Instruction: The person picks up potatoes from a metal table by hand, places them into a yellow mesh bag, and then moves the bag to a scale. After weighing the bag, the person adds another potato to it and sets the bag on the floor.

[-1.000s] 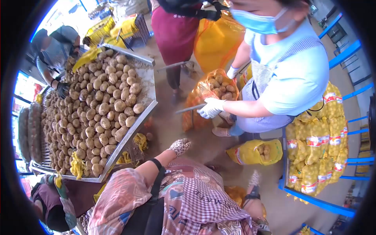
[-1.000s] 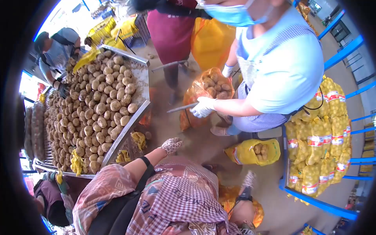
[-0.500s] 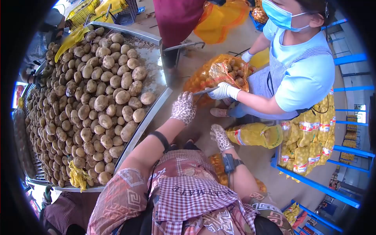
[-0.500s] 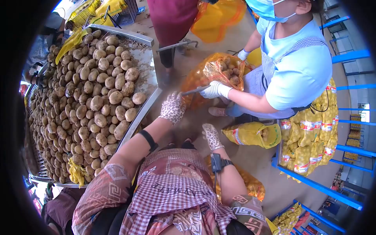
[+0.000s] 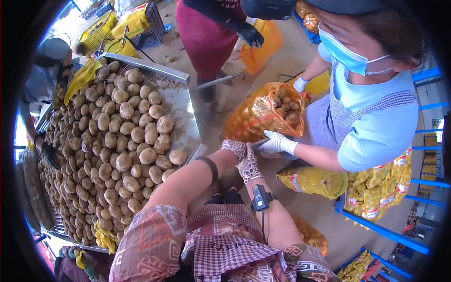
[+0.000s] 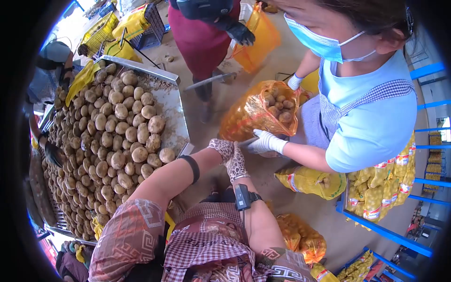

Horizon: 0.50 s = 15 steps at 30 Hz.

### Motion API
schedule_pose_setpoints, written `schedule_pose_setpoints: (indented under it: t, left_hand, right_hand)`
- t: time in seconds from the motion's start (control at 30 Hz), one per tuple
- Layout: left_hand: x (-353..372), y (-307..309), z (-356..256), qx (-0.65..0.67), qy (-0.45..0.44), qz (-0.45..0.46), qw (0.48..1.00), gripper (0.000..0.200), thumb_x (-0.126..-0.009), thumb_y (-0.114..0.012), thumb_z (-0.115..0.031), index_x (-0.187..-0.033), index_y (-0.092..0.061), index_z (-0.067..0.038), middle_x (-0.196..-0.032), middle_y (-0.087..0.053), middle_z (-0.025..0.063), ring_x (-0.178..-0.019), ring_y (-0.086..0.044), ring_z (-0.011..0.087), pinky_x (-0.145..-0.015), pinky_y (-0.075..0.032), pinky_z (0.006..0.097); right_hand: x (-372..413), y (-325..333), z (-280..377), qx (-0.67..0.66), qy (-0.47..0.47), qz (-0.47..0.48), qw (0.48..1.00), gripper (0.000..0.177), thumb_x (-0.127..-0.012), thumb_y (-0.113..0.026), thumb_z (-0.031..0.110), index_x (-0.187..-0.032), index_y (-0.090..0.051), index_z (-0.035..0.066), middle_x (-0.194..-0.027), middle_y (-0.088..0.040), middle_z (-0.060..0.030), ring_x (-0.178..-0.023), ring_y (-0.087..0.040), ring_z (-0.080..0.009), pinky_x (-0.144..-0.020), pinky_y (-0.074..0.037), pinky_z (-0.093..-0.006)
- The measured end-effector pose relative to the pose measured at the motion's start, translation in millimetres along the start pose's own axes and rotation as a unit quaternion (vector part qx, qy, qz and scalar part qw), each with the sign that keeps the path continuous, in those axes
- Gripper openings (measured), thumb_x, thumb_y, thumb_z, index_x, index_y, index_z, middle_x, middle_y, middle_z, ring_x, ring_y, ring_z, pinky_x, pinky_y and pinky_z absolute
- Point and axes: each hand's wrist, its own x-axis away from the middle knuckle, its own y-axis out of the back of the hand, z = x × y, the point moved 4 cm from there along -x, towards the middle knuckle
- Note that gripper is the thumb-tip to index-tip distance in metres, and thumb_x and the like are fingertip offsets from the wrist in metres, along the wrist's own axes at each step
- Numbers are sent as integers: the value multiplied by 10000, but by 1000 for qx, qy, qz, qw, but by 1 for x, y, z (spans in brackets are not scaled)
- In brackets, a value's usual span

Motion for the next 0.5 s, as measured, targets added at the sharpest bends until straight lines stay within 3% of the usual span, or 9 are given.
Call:
schedule_pose_setpoints:
  t: [0.13, 0.2, 0.27, 0.33, 0.37, 0.43, 0.47, 0.5]
  left_hand:
    - [19, 4, -7, 60, -33, 21, 997, 307, -902, -539, -284, -1131, -683, -141, -1118, -684, 97, -1066, -644, 258, -861, -513, 393]
    - [14, -9, 2, 98, -8, 55, 994, 372, -863, -613, -297, -1193, -611, -126, -1106, -685, 83, -1069, -641, 245, -851, -515, 390]
    - [9, -11, 4, 79, -20, 21, 996, 363, -877, -599, -277, -1201, -589, -113, -1092, -686, 80, -1039, -650, 248, -853, -520, 388]
    - [-45, -50, 30, 91, -163, 21, 982, 359, -888, -561, -225, -1222, -557, -93, -1092, -683, 80, -1010, -655, 267, -855, -518, 379]
    - [50, 62, -4, -4, -193, 62, 979, 306, -853, -560, -175, -1132, -617, -62, -1026, -698, 100, -937, -672, 295, -802, -536, 388]
    - [18, 82, 39, -106, -79, 3, 991, 224, -803, -573, -140, -976, -679, -44, -933, -706, 139, -869, -684, 318, -727, -553, 402]
    - [17, 104, 57, -120, -41, -117, 985, 184, -773, -600, -150, -865, -706, -31, -866, -703, 168, -827, -692, 319, -677, -561, 406]
    - [15, 118, 70, -136, -40, -160, 977, 211, -791, -582, -162, -890, -704, -20, -875, -704, 172, -825, -694, 318, -677, -558, 410]
  right_hand:
    - [40, -3, 12, 36, -39, -59, 997, 608, -936, -513, 513, -1404, -417, 137, -1407, -484, -95, -1265, -464, -302, -1012, -350, -590]
    - [45, -1, 18, 119, -28, -125, 985, 562, -898, -578, 517, -1254, -526, 85, -1188, -600, -101, -1029, -592, -271, -817, -517, -475]
    - [35, -5, 23, 126, -24, -142, 981, 538, -892, -587, 510, -1207, -539, 76, -1110, -616, -97, -972, -604, -273, -744, -521, -445]
    - [29, -11, 35, 199, -5, -130, 971, 452, -908, -580, 432, -1159, -536, 58, -994, -636, -102, -830, -633, -268, -727, -533, -442]
    - [28, -11, 36, 235, 4, -127, 964, 410, -916, -577, 393, -1134, -535, 49, -936, -645, -104, -759, -648, -266, -718, -539, -441]
    - [27, -11, 38, 230, -17, -142, 963, 361, -925, -556, 367, -1104, -543, 54, -960, -638, -107, -804, -640, -267, -760, -534, -456]
    - [27, -10, 38, 227, -39, -162, 960, 316, -933, -535, 341, -1073, -551, 58, -985, -630, -111, -850, -631, -267, -803, -530, -472]
    - [37, -18, 42, 205, -48, -186, 960, 282, -927, -541, 301, -1070, -555, 59, -939, -629, -115, -856, -631, -273, -798, -534, -454]
